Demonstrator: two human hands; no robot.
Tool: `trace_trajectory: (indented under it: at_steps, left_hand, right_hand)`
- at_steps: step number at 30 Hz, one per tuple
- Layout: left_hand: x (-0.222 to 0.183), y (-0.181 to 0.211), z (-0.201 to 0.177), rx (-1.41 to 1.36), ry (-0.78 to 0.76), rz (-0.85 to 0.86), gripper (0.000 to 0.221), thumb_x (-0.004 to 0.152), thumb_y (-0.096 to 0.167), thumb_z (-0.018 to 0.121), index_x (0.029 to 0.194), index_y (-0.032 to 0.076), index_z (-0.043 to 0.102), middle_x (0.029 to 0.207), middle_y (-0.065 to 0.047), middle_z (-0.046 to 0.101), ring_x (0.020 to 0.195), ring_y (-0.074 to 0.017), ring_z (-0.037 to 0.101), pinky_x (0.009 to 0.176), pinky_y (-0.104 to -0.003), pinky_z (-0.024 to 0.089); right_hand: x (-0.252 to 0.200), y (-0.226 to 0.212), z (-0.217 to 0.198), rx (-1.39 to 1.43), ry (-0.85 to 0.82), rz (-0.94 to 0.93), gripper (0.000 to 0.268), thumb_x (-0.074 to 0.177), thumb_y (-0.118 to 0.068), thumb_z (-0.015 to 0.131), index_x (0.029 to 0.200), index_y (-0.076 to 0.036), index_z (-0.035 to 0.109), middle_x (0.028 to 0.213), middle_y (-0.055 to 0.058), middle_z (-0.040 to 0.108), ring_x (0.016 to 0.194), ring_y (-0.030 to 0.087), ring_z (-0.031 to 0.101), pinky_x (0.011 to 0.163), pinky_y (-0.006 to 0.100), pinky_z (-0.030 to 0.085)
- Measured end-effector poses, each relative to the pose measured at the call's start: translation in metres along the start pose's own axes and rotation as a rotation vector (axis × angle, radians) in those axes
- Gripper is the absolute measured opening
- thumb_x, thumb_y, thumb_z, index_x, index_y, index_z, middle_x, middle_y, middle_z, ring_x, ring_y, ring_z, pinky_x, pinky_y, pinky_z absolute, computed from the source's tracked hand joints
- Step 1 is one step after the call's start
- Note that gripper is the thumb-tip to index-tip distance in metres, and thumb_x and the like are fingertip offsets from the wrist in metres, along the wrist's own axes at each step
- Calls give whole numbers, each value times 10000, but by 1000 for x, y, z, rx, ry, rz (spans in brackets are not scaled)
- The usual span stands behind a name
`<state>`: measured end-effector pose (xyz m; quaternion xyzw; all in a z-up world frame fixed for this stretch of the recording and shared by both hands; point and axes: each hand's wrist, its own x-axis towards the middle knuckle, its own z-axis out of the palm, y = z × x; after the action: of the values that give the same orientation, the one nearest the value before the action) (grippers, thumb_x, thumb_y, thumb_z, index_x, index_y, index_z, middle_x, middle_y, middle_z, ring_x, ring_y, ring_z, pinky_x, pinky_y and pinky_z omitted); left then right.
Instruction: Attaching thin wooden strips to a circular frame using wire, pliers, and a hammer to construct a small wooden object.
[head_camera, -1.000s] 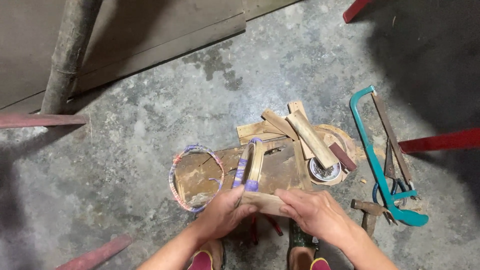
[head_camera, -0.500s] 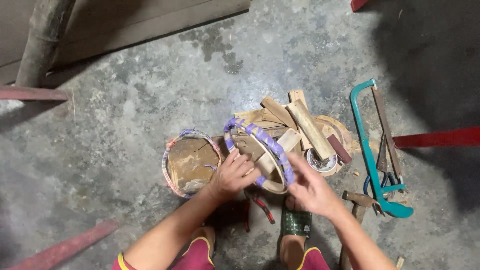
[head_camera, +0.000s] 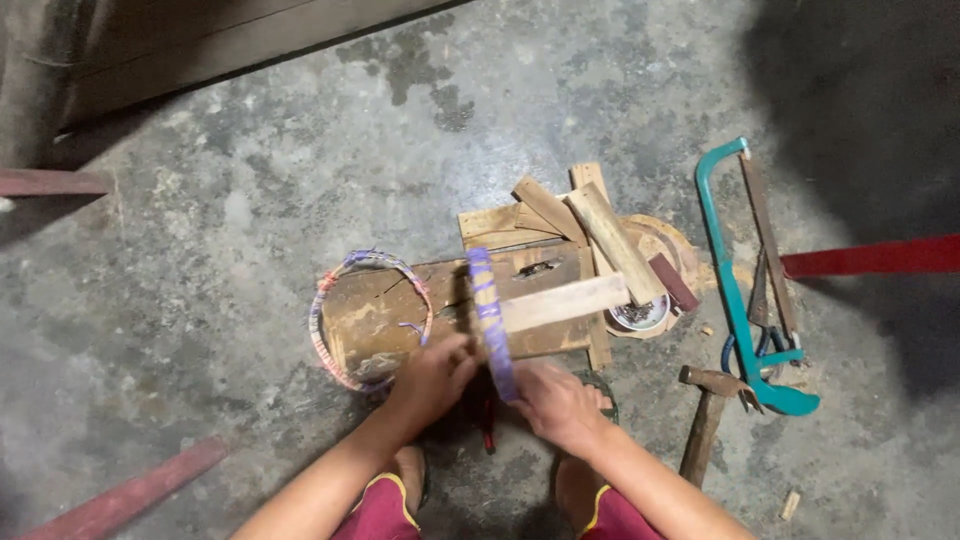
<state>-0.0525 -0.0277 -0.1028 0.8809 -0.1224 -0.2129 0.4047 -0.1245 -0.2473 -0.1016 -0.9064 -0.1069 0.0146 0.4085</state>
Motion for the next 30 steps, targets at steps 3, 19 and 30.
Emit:
trace_trajectory:
  at_steps: [3, 19, 30]
  left_hand:
    - [12, -20, 16, 100, -161, -179, 252, 888, 324, 696, 964, 85, 662, 854, -111, 755, 699, -321, 707, 630, -437, 553]
    - [38, 39, 16, 115, -147, -426, 304, 840, 335, 675, 1132, 250, 677, 900, -15, 795, 970, -291, 738, 885, -481, 568]
    - [63, -26, 53, 167, -70, -306, 412, 835, 363, 718, 1247, 383, 718, 992, -15, 745, 1012, -301, 714, 893, -473, 583]
  right_hand:
    - [9, 2, 15, -31, -364, 279, 215, 907, -214, 638, 1108, -199, 712, 1107, -31, 724, 935, 215, 692, 820, 374, 572]
    - [-67, 101, 9, 75, -145, 498, 259, 956, -216, 557, 1130, -326, 713, 967, -43, 755, 960, 261, 740, 850, 406, 595]
    - [-67, 92, 9, 112, -207, 376, 357, 902, -131, 624, 1245, -198, 697, 1083, 116, 755, 1061, 377, 699, 872, 521, 578]
